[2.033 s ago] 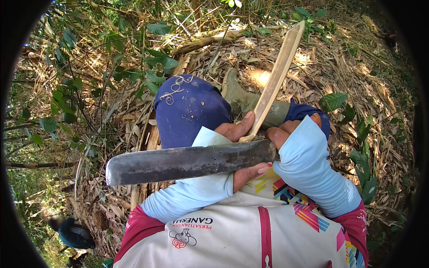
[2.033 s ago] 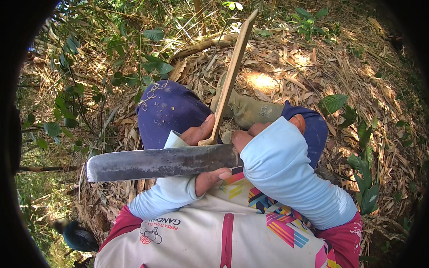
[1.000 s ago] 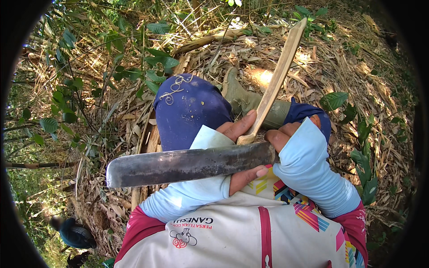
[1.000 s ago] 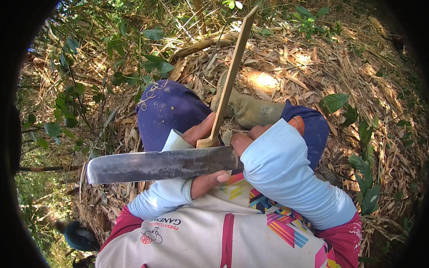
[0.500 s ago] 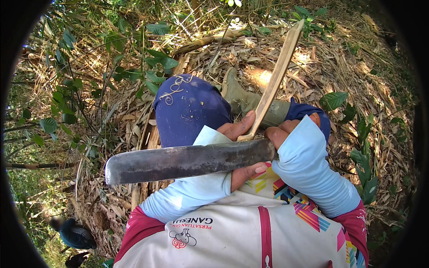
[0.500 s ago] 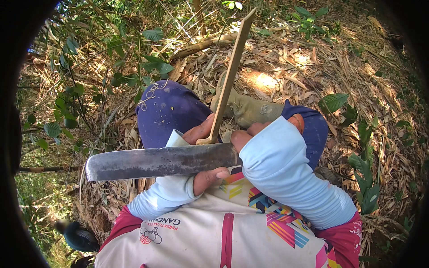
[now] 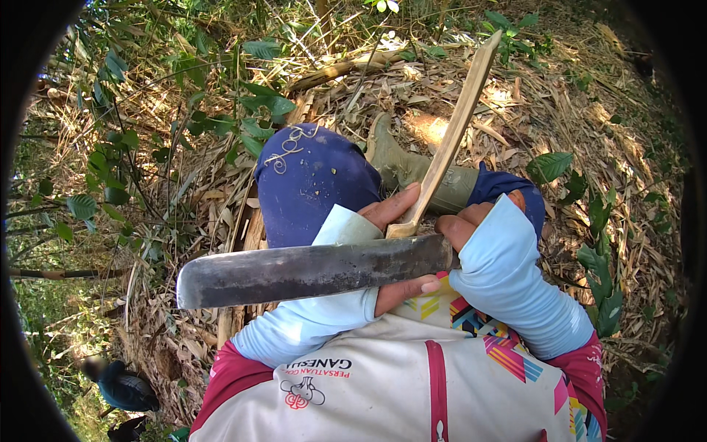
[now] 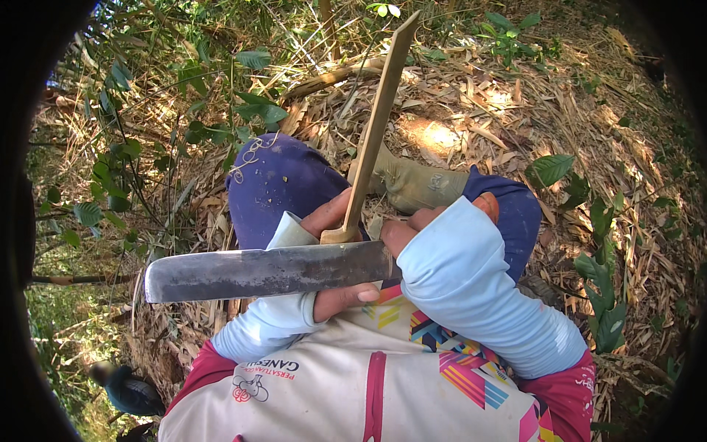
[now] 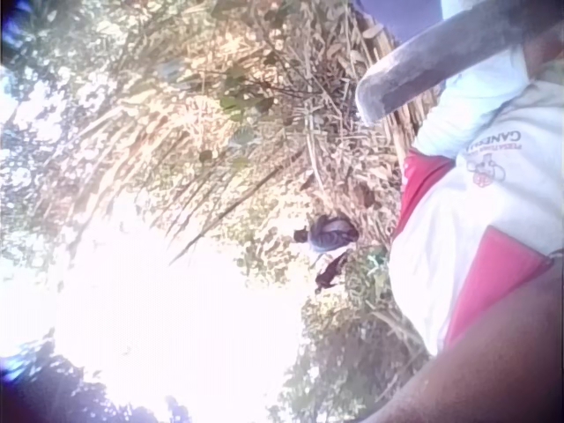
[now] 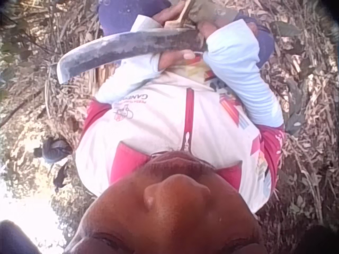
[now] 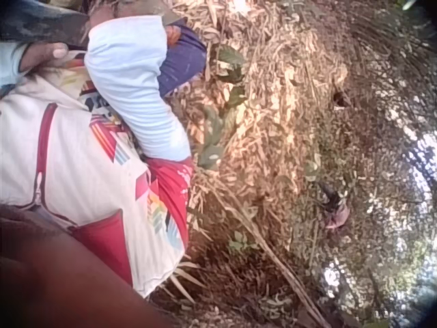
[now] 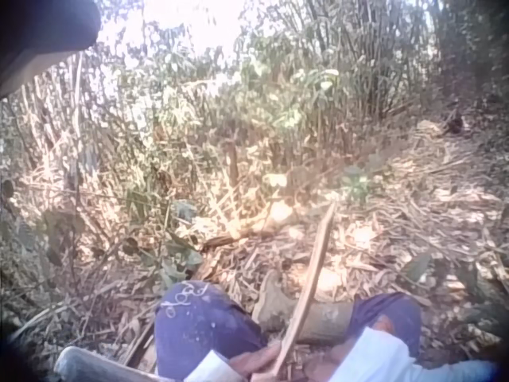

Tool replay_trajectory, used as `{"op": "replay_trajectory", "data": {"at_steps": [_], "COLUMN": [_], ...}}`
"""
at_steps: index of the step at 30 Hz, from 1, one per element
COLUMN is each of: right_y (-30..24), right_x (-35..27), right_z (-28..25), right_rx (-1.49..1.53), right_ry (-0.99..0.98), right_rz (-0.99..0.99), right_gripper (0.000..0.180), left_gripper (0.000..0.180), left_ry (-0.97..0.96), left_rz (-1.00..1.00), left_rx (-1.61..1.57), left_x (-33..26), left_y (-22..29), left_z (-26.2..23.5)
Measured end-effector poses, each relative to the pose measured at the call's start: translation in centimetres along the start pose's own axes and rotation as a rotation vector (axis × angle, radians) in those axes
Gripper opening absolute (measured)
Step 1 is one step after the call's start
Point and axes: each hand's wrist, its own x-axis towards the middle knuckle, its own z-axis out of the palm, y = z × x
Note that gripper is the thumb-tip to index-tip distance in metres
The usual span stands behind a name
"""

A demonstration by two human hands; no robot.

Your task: The person sits on the forest floor and uses a large machete to shave and split a piece of bamboo. They repeatedly strike the bamboo to remove the outer layer and split it into thinner strips, occasionally rotating the piece to work on different sides.

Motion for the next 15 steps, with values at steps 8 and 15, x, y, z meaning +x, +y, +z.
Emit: {"op": "replay_trajectory", "data": {"at_steps": [8, 15], "right_y": [-0.2, -0.3], "right_x": [0.0, 0.1], "right_z": [-0.1, 0.2], "right_rx": [0.036, 0.031], "right_ry": [-0.014, 0.019], "right_rz": [-0.004, 0.029], "right_gripper": [0.039, 0.036], "left_gripper": [0.092, 0.094], "left_ry": [-0.054, -0.073], "left_rz": [-0.101, -0.167], "left_rx": [-0.307, -0.33], "left_x": [0.1, 0.1], "left_y": [1.1, 1.2], "left_z": [-0.1, -0.3]}}
